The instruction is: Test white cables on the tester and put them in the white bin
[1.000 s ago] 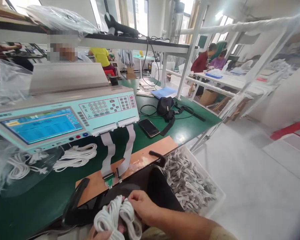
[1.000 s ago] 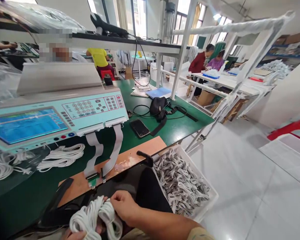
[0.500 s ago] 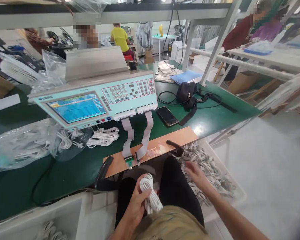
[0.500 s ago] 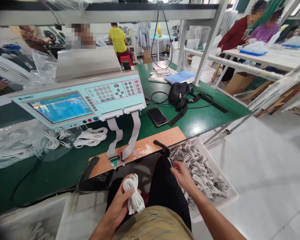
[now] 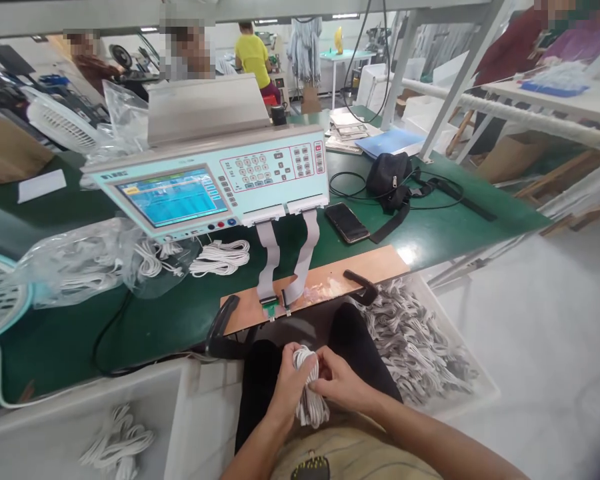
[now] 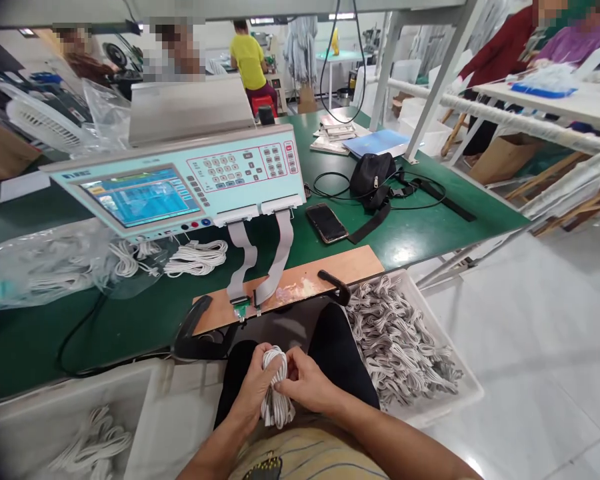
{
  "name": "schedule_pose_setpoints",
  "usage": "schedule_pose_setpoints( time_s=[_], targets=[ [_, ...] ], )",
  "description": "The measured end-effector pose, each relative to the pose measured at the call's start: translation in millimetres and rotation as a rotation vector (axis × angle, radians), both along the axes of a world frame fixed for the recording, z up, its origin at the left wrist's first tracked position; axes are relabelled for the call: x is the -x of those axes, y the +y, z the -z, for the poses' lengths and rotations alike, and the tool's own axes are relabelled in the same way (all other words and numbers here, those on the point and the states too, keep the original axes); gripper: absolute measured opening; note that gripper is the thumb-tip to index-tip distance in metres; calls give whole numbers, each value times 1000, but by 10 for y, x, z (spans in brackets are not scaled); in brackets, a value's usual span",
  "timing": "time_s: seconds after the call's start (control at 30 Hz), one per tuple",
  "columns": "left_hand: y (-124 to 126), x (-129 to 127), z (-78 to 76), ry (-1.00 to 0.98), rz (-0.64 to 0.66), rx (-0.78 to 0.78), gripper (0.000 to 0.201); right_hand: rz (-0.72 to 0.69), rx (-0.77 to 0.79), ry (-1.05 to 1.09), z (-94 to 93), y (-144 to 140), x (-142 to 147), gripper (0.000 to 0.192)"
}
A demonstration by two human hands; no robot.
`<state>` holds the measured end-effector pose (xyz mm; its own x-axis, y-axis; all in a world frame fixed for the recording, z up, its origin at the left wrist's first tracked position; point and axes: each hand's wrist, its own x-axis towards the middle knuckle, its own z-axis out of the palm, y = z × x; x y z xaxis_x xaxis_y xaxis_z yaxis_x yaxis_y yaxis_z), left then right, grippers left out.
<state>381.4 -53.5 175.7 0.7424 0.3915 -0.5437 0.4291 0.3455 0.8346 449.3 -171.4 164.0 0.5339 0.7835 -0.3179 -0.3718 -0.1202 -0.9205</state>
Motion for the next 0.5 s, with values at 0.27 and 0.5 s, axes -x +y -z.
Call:
schedule_pose_setpoints(
  time_s=[0.27, 0.5],
  targets=[
    [-18, 32, 12, -15, -54, -50, 42, 4, -36, -71, -50, 18, 75, 22],
    [23, -39, -4, -38, -113, -206, 42, 81, -91, -12, -102, 12, 95, 25]
  ],
)
